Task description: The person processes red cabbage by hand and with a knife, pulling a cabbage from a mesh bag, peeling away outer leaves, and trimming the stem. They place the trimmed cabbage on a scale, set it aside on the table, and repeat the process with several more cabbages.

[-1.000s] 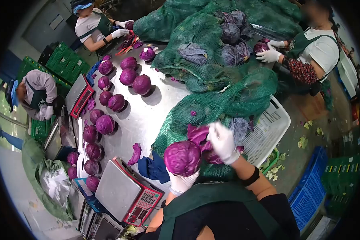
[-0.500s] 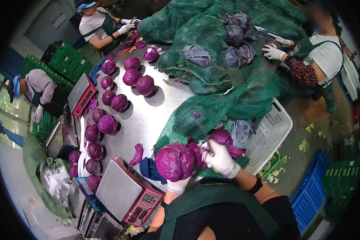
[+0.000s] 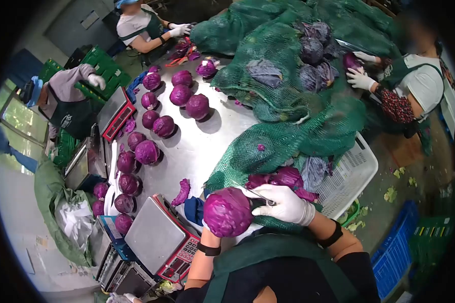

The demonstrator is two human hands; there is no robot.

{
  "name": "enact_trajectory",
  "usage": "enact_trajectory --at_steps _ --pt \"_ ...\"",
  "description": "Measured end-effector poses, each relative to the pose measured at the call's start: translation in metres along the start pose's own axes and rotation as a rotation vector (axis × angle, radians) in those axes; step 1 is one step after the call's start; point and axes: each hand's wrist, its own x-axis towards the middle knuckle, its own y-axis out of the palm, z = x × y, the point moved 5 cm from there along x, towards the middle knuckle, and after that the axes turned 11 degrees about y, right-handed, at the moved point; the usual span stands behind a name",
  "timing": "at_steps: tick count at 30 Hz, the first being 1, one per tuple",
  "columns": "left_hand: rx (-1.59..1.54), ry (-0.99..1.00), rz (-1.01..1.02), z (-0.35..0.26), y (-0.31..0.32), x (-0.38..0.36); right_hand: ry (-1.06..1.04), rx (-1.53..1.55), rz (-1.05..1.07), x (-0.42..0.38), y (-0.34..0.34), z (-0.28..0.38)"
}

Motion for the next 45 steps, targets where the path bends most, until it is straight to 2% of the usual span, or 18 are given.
enact_trajectory --at_steps 6,10,12,14,15,17,20,22,24,25,28,30,31,33,34,36,40,45 --pt "-0.179 -0.157 -0.176 0.001 -0.002 0.009 -0.099 -0.341 -0.159 0.001 0.012 -0.008" --pt "0.505 -0.131 -0.145 0.006 -0.008 0.014 -0.171 -0.287 -0.236 0.008 0.012 -0.041" --pt "0.199 -0.099 -0.15 0.015 -0.026 0.009 0.069 -0.188 -0.278 0.006 0.004 -0.075" --pt "0.62 0.001 -0.122 0.014 -0.064 -0.005 0.421 0.277 -0.443 -0.002 -0.021 -0.102" --pt "1.548 0.191 0.171 0.003 -0.042 0.003 0.478 0.287 -0.497 -0.01 -0.036 -0.113" --pt "-0.147 -0.112 -0.025 -0.013 -0.017 0.012 0.514 0.182 -0.588 -0.033 -0.063 -0.141" --pt "-0.277 0.362 -0.55 -0.052 -0.025 0.019 0.531 -0.029 -0.659 -0.062 -0.091 -0.165" --pt "-0.467 0.344 -0.325 -0.054 -0.005 0.026 0.518 -0.025 -0.751 -0.071 -0.101 -0.144" --pt "-0.286 0.051 -0.007 -0.022 0.013 0.042 0.544 -0.035 -0.758 -0.064 -0.099 -0.159" --pt "0.311 -0.145 0.01 -0.005 0.023 0.047 0.461 -0.158 -0.724 -0.051 -0.096 -0.16" --pt "0.937 -0.703 0.2 0.061 0.014 0.053 0.287 -0.488 -0.526 -0.001 -0.085 -0.152" --pt "1.494 -0.548 0.196 0.057 -0.003 0.071 0.457 -0.611 -0.402 0.034 -0.082 -0.148" --pt "1.818 -0.207 0.163 0.046 -0.02 0.081 0.334 -0.595 -0.448 0.049 -0.082 -0.137" --pt "1.832 0.046 -0.091 0.011 0.002 0.099 0.074 -0.526 -0.562 0.078 -0.08 -0.121" --pt "1.885 0.41 -0.074 -0.003 -0.002 0.106 -0.059 -0.473 -0.626 0.089 -0.079 -0.113" --pt "1.93 0.647 -0.13 -0.034 0.022 0.124 0.051 -0.235 -0.422 0.119 -0.072 -0.11" --pt "1.878 0.543 -0.268 -0.059 -0.027 0.151 0.253 -0.758 -0.327 0.137 -0.034 -0.141" --pt "2.023 0.723 -0.115 -0.027 0.045 0.114 0.11 -0.556 -0.472 0.049 -0.029 -0.126"
